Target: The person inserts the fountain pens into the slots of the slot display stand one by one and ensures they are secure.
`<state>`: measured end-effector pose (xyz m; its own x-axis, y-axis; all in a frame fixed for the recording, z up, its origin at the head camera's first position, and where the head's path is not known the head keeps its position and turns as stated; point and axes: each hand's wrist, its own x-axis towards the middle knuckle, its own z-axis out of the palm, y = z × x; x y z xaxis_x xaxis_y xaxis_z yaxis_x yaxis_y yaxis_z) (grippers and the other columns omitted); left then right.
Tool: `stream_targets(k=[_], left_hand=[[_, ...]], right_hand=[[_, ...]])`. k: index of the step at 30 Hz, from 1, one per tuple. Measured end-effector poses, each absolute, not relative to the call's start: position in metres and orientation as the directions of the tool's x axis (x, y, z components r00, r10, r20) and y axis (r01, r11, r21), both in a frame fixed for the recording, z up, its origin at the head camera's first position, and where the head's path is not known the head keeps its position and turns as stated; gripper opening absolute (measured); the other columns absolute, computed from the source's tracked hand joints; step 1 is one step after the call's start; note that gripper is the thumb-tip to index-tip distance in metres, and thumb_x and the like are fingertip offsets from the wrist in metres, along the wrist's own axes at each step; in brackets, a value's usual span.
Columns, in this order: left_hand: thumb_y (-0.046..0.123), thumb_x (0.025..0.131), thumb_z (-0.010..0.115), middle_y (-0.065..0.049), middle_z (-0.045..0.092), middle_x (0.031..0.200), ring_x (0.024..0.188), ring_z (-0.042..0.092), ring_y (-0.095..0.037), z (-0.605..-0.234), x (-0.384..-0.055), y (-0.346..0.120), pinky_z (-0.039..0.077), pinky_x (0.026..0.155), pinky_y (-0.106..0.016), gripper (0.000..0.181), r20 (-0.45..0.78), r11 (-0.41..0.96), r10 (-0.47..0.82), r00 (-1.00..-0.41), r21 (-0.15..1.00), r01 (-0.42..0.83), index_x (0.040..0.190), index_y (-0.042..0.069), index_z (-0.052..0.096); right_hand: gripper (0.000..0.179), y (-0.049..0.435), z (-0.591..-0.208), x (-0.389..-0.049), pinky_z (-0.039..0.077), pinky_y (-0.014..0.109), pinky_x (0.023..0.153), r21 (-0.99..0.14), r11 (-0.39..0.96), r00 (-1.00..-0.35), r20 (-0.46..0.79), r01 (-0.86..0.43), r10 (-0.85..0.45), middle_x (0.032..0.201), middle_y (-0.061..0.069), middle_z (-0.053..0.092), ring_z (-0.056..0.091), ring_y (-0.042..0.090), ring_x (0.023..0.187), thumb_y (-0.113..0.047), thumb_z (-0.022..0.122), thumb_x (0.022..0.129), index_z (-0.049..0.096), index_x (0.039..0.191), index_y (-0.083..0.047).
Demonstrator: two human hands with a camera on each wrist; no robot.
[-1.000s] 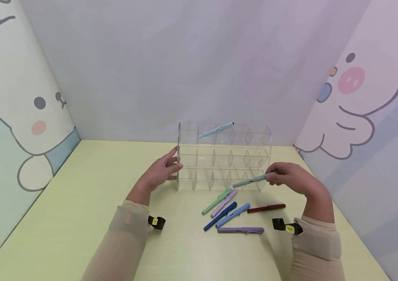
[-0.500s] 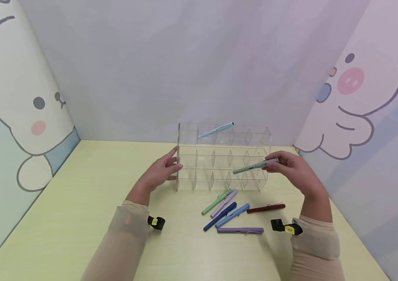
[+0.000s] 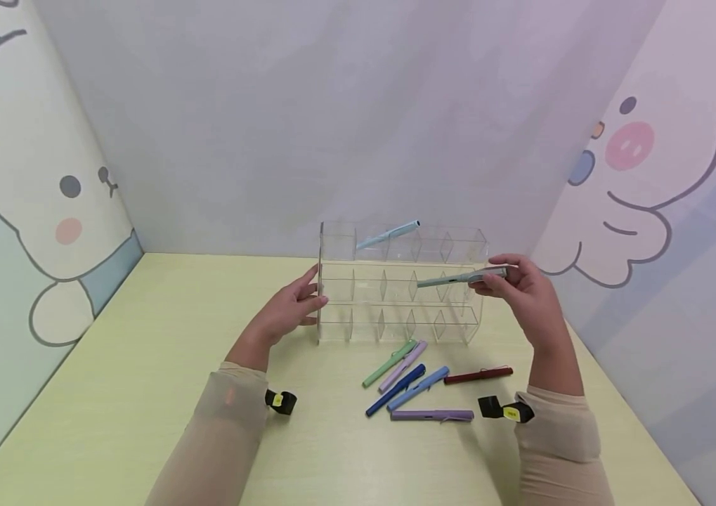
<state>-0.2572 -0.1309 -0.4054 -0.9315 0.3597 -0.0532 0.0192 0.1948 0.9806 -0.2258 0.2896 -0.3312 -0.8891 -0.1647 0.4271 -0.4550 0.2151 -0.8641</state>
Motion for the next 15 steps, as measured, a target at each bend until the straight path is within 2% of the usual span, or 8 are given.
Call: stream_targets(k=[4, 8, 15], left_hand=[[0.033, 0.099, 0.06, -0.011, 0.026, 0.161, 0.137, 0.047, -0.027, -0.406, -0.257, -0.131, 0.052, 0.1, -0.044, 0.073, -0.049, 0.193, 0.37, -0.928, 0.981, 0.025, 0.153, 0.05, 0.014], [0.033, 0.099, 0.06, -0.011, 0.026, 0.161, 0.137, 0.047, -0.027, -0.406, -0.257, -0.131, 0.053, 0.099, -0.043, 0.073, -0.047, 0.199, 0.367, -0.929, 0.979, 0.029, 0.152, 0.05, 0.014], [0.031, 0.099, 0.06, -0.009, 0.029, 0.16, 0.136, 0.048, -0.027, -0.405, -0.257, -0.131, 0.053, 0.099, -0.043, 0.073, -0.054, 0.206, 0.359, -0.932, 0.978, 0.023, 0.152, 0.05, 0.014]], right_hand=[[0.032, 0.286, -0.332, -0.227, 0.059, 0.027, 0.082, -0.875, 0.126, -0.883, 0.456, -0.468, -0.111, 0.098, 0.005, 0.071, 0.074, 0.015, 0.085, -0.008, 0.063, 0.096, 0.052, 0.126, -0.004], [0.035, 0.283, -0.332, -0.228, 0.059, 0.027, 0.081, -0.871, 0.105, -0.878, 0.478, -0.479, -0.041, 0.096, 0.006, 0.07, 0.074, 0.016, 0.084, -0.011, 0.064, 0.095, 0.052, 0.128, -0.006], [0.042, 0.278, -0.333, -0.231, 0.059, 0.033, 0.081, -0.856, -0.041, -0.856, 0.513, -0.516, 0.072, 0.093, 0.009, 0.069, 0.074, 0.02, 0.083, -0.006, 0.065, 0.094, 0.046, 0.131, -0.004]])
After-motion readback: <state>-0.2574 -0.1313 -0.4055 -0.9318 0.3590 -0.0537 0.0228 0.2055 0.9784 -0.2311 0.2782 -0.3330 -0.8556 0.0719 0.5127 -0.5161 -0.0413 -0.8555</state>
